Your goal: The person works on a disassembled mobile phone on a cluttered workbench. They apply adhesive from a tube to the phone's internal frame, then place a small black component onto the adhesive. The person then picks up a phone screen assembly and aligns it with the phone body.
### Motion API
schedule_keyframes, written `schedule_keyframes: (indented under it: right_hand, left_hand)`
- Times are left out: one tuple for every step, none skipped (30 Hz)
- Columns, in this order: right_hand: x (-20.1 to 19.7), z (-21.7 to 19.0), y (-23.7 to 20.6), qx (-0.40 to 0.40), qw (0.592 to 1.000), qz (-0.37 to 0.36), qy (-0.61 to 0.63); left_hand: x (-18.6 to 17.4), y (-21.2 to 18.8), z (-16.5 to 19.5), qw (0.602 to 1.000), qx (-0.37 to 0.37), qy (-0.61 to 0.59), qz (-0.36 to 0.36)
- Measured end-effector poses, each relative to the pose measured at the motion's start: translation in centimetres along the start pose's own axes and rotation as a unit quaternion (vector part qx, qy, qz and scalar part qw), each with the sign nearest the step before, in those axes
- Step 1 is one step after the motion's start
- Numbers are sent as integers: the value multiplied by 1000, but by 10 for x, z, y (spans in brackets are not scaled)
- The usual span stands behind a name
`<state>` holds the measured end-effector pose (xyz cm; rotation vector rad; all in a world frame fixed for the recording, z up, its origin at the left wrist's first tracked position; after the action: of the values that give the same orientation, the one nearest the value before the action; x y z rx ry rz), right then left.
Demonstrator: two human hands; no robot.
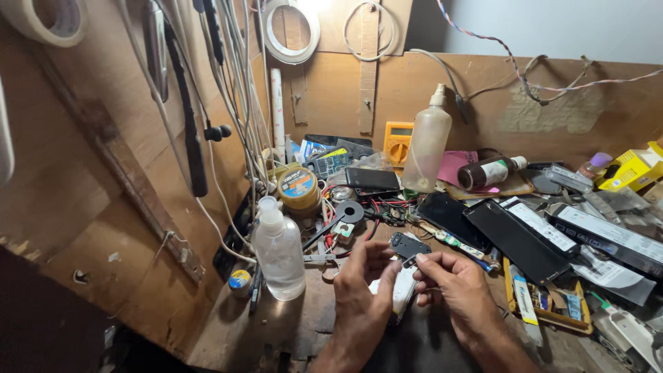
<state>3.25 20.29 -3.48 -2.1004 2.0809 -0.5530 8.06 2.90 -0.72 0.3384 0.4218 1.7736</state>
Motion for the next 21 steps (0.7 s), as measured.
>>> schedule_keyframes:
  right_hand:
    - [0, 0, 2, -1, 1000, 2, -6]
    - [-1, 1, 3, -6, 1000, -2, -9]
    - [-1, 1, 3, -10, 1000, -7, -11]
    - [-1, 2, 4, -15, 1000, -12, -13]
    - [0, 2, 5, -18, 1000, -13, -20]
    - [0, 1, 7, -21, 999, -13, -27]
    - [1, 1, 7, -24, 999, -13, -34]
    - [1, 1, 8, -28, 999, -11, -42]
    - [1, 1, 9, -32, 998, -8, -51]
    - [1, 1, 9, -37, 998, -5, -59]
    - [1, 1, 10, -36, 997, -7, -62]
    - [0, 0, 10, -36, 997, -10, -65]
    - [-1, 0, 11, -36, 997, -12, -67]
    - [-1, 0, 12, -35, 997, -13, -67]
    - [-2, 1, 12, -34, 997, -14, -66]
    - [-2, 1, 13, -33, 997, -15, -66]
    - [-3, 1, 15, -28, 998, -15, -53]
    - [-3, 1, 17, -23, 999, -14, -41]
    - [-4, 1, 19, -19, 999, -14, -29]
    - [-5, 1, 20, -22, 999, -3, -33]
    - [-6, 0, 21, -25, 999, 9, -37]
  left_hand:
    - [0, 2, -2, 999, -42, -17, 6]
    - [1, 3, -4, 996, -84, -34, 11]
    - [2, 4, -6, 991, -118, -65, 19]
    - [4, 7, -9, 984, -151, -96, 26]
    - [6, 10, -13, 974, -182, -127, 32]
    - [6, 13, -17, 971, -196, -134, 33]
    - [7, 14, -20, 967, -211, -142, 33]
    - [9, 13, -24, 962, -226, -149, 34]
    - [10, 12, -26, 960, -236, -150, 32]
    - [12, 12, -29, 957, -246, -150, 30]
    - [13, 11, -31, 954, -256, -151, 28]
    - [14, 11, -33, 953, -255, -159, 26]
    - [15, 10, -34, 953, -254, -167, 24]
    - [16, 10, -36, 952, -253, -174, 23]
    - [17, 10, -37, 949, -256, -180, 25]
    - [18, 10, -37, 947, -258, -187, 28]
    - [19, 11, -38, 945, -261, -193, 30]
    - [19, 11, -38, 945, -260, -196, 32]
    - [19, 12, -39, 945, -258, -200, 35]
    - [20, 12, -39, 944, -257, -203, 37]
    - [20, 12, -39, 943, -258, -204, 43]
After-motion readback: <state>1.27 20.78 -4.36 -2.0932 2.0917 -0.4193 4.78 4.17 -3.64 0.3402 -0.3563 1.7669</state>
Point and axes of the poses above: each hand's wrist, its own y-axis towards the middle knuckle, its own x-axis out of the palm, z = x × y, the point moved 1 cm from there along y, towards the middle knuckle, and after that the axes turned 5 degrees about x, right-handed, at the moved point
